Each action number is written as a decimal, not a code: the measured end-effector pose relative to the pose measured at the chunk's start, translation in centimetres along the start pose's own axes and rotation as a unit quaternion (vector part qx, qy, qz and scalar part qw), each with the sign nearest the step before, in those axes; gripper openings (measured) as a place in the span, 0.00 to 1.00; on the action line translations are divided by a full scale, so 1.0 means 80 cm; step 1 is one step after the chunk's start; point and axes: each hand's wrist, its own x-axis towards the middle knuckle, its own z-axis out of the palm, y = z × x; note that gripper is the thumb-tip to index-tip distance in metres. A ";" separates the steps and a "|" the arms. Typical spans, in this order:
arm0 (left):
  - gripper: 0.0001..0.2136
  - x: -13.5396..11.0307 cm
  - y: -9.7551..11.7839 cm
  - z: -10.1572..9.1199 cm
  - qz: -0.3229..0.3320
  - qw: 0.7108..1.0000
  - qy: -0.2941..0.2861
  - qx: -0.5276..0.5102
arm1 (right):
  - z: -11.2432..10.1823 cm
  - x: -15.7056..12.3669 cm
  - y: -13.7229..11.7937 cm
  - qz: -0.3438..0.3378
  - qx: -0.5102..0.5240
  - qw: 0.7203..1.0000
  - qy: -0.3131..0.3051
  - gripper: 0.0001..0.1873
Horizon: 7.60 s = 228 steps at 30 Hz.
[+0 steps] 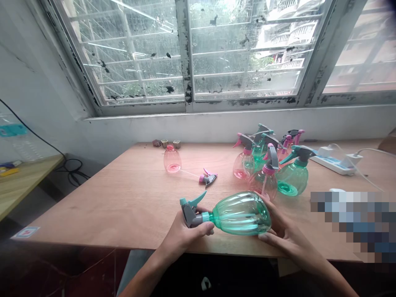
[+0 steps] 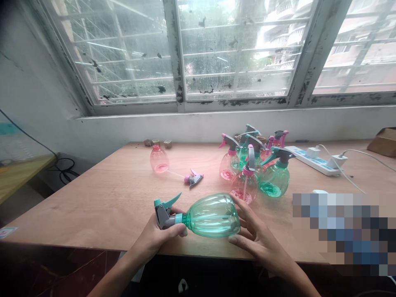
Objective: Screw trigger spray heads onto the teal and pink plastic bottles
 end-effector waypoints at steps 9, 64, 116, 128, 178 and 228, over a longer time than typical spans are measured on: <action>0.18 0.000 0.001 0.001 -0.001 1.000 0.015 0.000 | -0.004 -0.002 0.008 -0.006 0.009 1.000 0.007 0.50; 0.20 -0.002 0.005 0.005 -0.022 0.997 0.039 0.064 | -0.016 0.005 0.012 -0.066 -0.154 0.986 0.021 0.42; 0.22 0.004 0.001 0.008 0.012 0.994 0.110 -0.006 | -0.007 0.000 0.004 -0.037 -0.047 0.997 -0.041 0.43; 0.22 0.008 -0.003 0.007 0.003 0.994 0.109 0.017 | -0.007 0.002 0.003 -0.045 -0.007 0.998 -0.039 0.40; 0.21 0.004 -0.003 0.007 0.020 0.994 0.105 -0.002 | -0.007 0.001 0.004 -0.054 0.013 0.997 -0.048 0.49; 0.21 0.004 0.002 0.007 -0.003 0.996 0.077 -0.040 | -0.003 0.006 -0.009 -0.024 -0.048 0.997 -0.046 0.45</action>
